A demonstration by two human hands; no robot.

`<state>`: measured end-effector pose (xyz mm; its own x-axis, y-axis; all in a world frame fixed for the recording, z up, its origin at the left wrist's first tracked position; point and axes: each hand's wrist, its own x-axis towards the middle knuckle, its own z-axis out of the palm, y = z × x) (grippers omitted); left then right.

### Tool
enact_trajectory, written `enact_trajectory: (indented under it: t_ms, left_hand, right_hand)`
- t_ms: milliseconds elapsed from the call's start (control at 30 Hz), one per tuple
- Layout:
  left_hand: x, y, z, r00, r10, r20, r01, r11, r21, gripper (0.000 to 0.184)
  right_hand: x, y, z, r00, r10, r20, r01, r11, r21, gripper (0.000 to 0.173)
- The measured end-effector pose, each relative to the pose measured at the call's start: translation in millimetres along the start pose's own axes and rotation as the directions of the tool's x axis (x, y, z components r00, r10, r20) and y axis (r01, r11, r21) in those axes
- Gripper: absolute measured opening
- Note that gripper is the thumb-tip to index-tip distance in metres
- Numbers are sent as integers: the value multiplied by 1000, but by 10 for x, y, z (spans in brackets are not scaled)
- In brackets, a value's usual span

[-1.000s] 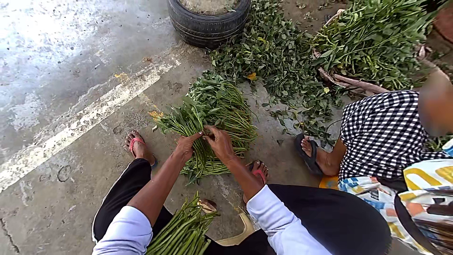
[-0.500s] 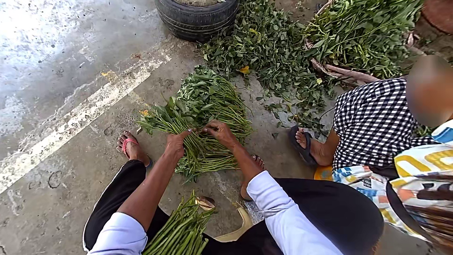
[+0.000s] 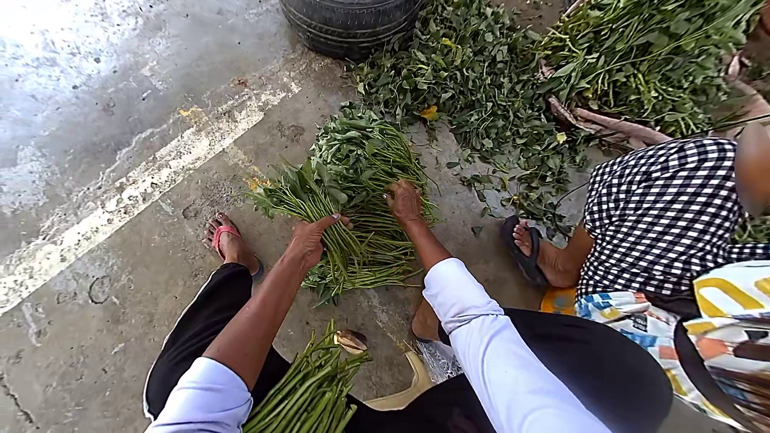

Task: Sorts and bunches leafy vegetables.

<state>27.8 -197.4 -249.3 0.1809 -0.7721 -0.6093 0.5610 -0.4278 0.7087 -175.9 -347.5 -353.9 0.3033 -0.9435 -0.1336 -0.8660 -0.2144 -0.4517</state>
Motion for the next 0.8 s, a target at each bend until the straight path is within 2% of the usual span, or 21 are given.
enact_trajectory:
  t_ms: [133,200,400,467,533,700,800]
  left_hand:
    - [37,-32,-15,994,17,-110,-24,998,-61,27]
    - [56,-46,-39,989,31,-143,-42,996,-74,28]
    - [80,-96,-27,985,-31,-170,12,993,-114,24]
    - [51,-100,9,983,-51,-177,35,995,-97,30]
    - [21,-85,9,980,-73,-185,65,997,-50,46]
    - [10,-69,-42,982,-60,-177,66,998,24,50]
    - [-23,-42,4,980,-29,-199,52,993,109,55]
  right_hand:
    - [-205,-103,-138,996,-65,-64,78,969,235,21]
    - [-339,-213,-233,996,-27,-83,57,919,390,21]
    - [-849,-711,-139,993,105,-51,-30,648,761,20]
    - [-1069,-913,-38,997,78,6,-50,574,817,19]
    - [-1163,-1023,73,998,47,36,-55,508,859,18]
    - [-1137,-937,3,997,-20,75,-52,549,834,16]
    - [-1141,-944,-64,996,-26,89,-63,508,859,16]
